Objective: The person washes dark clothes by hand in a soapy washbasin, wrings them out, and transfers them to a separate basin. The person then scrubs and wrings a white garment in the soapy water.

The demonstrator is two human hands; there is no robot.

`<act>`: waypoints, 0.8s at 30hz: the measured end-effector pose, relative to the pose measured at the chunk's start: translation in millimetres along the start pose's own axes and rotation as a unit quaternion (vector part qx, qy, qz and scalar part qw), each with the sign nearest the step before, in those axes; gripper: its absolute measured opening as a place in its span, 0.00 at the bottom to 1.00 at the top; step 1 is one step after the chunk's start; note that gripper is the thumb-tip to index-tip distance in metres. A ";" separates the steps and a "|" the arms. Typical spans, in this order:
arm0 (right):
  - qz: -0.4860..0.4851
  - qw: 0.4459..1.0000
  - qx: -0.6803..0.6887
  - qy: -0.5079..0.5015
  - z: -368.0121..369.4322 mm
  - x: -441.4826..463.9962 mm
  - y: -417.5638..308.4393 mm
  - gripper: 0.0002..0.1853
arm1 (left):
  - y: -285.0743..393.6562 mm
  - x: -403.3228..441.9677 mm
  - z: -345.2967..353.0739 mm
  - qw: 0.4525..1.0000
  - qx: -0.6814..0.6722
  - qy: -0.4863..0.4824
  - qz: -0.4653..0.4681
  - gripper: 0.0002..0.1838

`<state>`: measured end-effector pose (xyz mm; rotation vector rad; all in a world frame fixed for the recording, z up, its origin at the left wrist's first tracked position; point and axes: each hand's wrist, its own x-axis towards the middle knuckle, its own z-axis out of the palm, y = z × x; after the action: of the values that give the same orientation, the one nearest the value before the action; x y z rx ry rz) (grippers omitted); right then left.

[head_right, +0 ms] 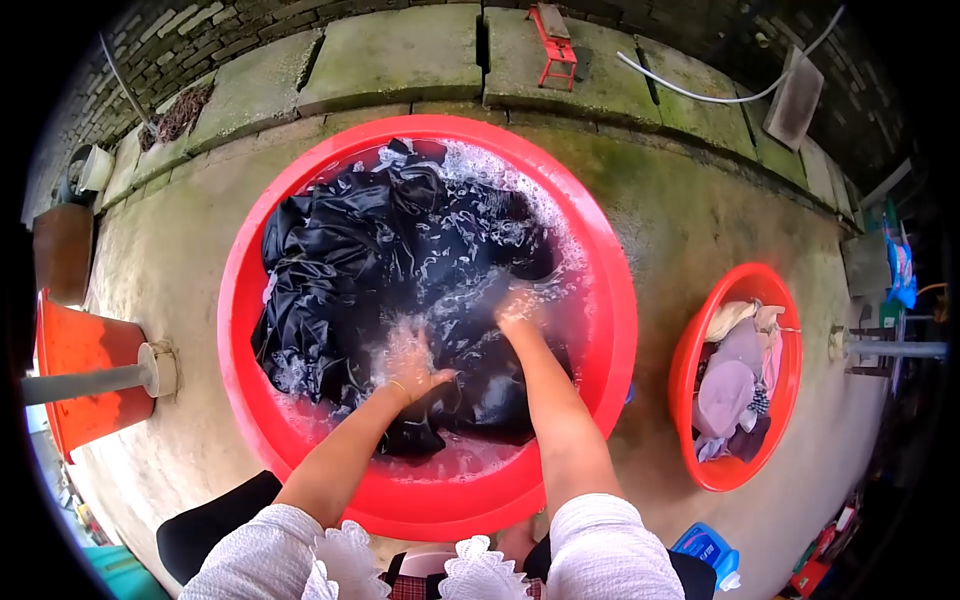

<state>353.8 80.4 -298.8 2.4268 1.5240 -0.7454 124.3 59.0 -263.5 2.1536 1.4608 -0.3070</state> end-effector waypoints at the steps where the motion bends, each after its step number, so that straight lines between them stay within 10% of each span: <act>1: -0.001 1.000 -0.003 0.004 -10.1 -14.5 -1.4 0.18 | -2.3 -1.7 -11.8 0.998 0.023 -0.045 0.027 0.57; 4: 0.100 0.940 0.273 0.176 -63.2 -76.5 -3.2 0.26 | -40.2 -5.8 -13.2 0.976 -0.172 -0.071 0.116 0.55; 6: 0.054 0.926 0.327 0.181 -99.4 -126.9 -11.0 0.32 | -30.2 -30.4 -54.2 0.969 -0.236 -0.045 0.060 0.57; 12: -0.267 0.792 0.504 0.220 -171.7 -258.8 -71.3 0.31 | -5.0 -113.1 -161.9 0.928 -0.190 0.143 0.288 0.70; 18: -0.337 0.649 0.643 0.228 -258.3 -361.7 -100.6 0.28 | 0.9 -202.0 -218.8 0.898 -0.208 0.143 0.359 0.74; 21: -0.339 0.601 0.687 0.230 -284.6 -388.5 -112.1 0.29 | 26.7 -235.2 -237.0 0.850 -0.263 0.257 0.378 0.64; 24: -0.321 0.549 0.742 0.214 -302.2 -406.1 -120.8 0.31 | 49.2 -264.8 -262.8 0.811 -0.440 0.251 0.293 0.33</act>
<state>201.4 -63.5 177.5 2.9295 2.7276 -2.6961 39.2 -26.6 92.9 1.7673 0.7848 1.0371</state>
